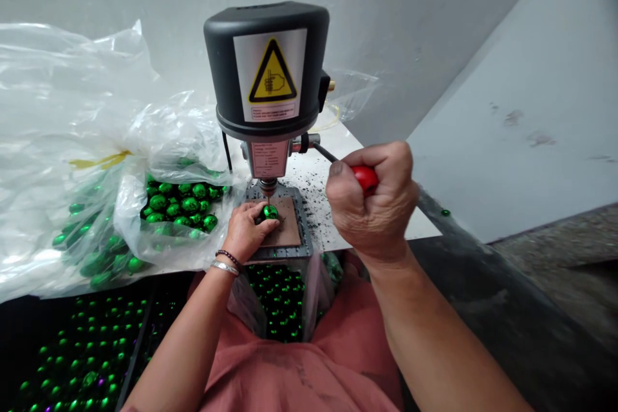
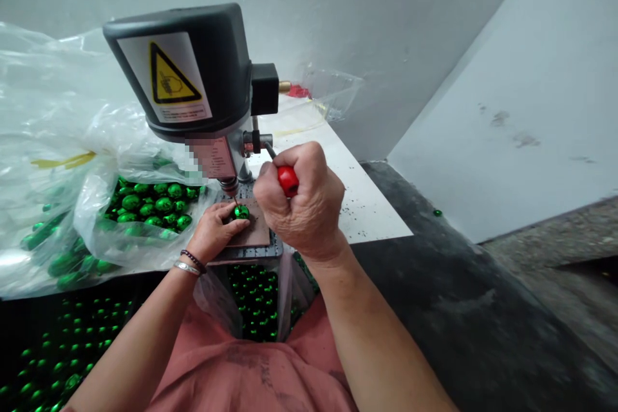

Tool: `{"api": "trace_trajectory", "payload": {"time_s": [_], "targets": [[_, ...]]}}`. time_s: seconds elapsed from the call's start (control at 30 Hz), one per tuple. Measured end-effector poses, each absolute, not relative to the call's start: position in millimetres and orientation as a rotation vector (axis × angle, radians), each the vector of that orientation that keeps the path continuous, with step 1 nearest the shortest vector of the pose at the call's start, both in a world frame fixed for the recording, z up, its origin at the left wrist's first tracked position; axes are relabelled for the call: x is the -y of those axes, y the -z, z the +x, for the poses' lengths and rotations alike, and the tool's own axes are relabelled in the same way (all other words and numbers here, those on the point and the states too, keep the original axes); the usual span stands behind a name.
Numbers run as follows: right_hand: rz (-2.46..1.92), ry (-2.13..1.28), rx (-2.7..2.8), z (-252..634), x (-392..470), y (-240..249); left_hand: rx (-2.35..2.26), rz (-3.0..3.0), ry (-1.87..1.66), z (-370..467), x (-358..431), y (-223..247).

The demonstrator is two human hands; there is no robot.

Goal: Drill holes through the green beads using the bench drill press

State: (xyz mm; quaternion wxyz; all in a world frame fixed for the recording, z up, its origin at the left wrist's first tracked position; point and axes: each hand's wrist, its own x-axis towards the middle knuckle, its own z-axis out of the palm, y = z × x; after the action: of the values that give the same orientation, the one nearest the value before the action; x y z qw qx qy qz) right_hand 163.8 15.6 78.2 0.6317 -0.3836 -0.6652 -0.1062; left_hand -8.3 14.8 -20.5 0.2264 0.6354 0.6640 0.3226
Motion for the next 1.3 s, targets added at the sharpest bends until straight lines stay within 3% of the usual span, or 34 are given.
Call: {"api": "trace_trajectory", "payload": {"time_s": [0.73,0.9,1.07,1.3], "targets": [[-0.802,0.104,1.401,150.2,-11.5,-35.3,-1.840,1.845,-0.805,-10.2,-14.7,23.5],[-0.853,0.187,1.341,148.3,-20.1,-75.6,-1.822,1.877,-0.812,-9.2,-16.2,22.5],[-0.994,0.040,1.358,148.3,-38.2,-129.2,-1.879,1.797,-0.839,-10.2,-2.7,14.3],[-1.019,-0.005,1.380,149.5,-38.4,-129.4,-1.455,1.955,-0.483,-14.4,47.7,-12.4]]}}
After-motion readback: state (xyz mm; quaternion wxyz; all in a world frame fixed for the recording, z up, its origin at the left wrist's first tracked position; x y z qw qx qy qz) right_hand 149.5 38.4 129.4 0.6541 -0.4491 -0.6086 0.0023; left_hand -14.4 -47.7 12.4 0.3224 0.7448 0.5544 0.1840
